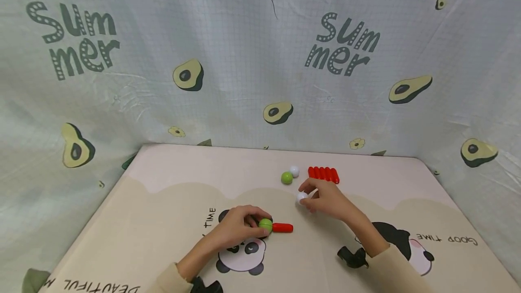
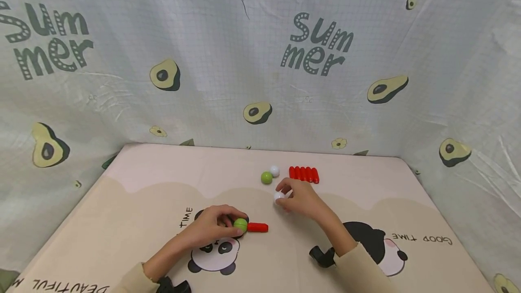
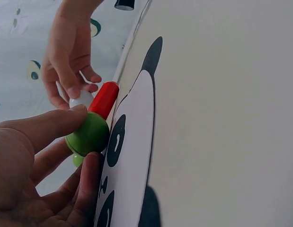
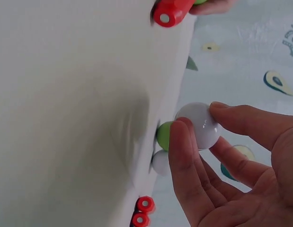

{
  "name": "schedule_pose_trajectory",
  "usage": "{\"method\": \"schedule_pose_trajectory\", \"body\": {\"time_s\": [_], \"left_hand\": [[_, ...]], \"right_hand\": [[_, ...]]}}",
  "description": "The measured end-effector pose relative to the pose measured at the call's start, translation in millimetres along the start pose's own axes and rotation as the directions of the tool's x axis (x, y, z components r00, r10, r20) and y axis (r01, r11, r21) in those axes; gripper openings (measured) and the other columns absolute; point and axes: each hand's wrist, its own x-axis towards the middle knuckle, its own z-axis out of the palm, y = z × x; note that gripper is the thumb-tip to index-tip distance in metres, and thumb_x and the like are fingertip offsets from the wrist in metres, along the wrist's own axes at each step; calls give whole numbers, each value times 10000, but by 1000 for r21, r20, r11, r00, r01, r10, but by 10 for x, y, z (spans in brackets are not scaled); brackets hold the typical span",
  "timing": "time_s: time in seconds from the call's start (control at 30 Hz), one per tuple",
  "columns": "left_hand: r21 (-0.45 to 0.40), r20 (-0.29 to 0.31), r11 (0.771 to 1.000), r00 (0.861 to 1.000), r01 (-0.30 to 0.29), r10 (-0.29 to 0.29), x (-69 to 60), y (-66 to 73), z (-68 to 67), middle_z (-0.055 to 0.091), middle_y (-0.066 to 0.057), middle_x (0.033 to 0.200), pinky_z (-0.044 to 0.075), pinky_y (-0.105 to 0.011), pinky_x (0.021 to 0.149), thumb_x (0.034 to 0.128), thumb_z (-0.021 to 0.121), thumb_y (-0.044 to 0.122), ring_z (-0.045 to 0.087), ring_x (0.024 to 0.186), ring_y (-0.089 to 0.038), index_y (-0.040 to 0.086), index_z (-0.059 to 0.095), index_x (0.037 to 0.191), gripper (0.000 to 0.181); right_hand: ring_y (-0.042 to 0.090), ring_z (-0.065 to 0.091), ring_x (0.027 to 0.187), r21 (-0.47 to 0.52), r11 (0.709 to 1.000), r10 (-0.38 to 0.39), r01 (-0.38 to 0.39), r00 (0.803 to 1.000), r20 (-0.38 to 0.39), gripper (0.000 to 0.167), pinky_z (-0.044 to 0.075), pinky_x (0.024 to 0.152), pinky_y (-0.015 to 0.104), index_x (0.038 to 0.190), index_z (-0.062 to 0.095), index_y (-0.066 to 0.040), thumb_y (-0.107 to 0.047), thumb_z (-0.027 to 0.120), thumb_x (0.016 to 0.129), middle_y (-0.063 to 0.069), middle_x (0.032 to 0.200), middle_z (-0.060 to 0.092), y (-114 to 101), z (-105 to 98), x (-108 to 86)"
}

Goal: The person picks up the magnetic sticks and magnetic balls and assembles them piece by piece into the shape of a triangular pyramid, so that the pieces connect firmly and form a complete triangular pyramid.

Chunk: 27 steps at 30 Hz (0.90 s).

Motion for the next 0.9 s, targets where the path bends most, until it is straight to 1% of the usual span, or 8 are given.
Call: {"method": "schedule_pose_trajectory", "body": {"time_s": [0.23,0.4,0.53,0.8,0.9], "left_hand": [[12,-4,1000,1000,-4,4,-5,-13,-4,701,56,963,482,-231,741,884,810,298,626,830,-104,209,771,1163,295],[16,-2,1000,1000,-5,5,-6,-8,-3,700,60,959,482,-228,742,885,809,302,625,828,-101,216,773,1154,284],[11,0,1000,1000,1,-1,-10,2,-2,699,56,955,481,-226,742,885,808,304,624,829,-103,222,773,1146,276],[15,-9,1000,1000,4,-3,-15,11,-2,697,52,940,484,-227,737,889,803,308,628,820,-102,218,772,1133,262],[12,-11,1000,1000,6,-6,-14,10,-1,698,52,943,484,-227,736,889,802,306,629,819,-100,218,773,1130,259]], "right_hand": [[143,664,768,-4,999,-32,32,999,27,305,574,673,265,1162,676,-67,-185,780,901,104,1099,697,13,38,-121],[148,659,758,-3,1000,-25,25,999,44,314,573,661,264,1165,672,-61,-185,783,900,107,1100,695,-16,55,-184],[148,657,759,6,1000,-20,19,998,55,312,571,648,264,1163,676,-69,-193,788,900,101,1095,694,-33,77,-208],[153,659,759,44,998,-56,52,993,100,303,572,639,269,1162,677,-67,-196,778,908,102,1098,696,-55,119,-235],[158,663,785,65,996,-66,58,991,114,296,579,644,270,1164,677,-68,-191,772,912,104,1109,694,-58,127,-242]]}}
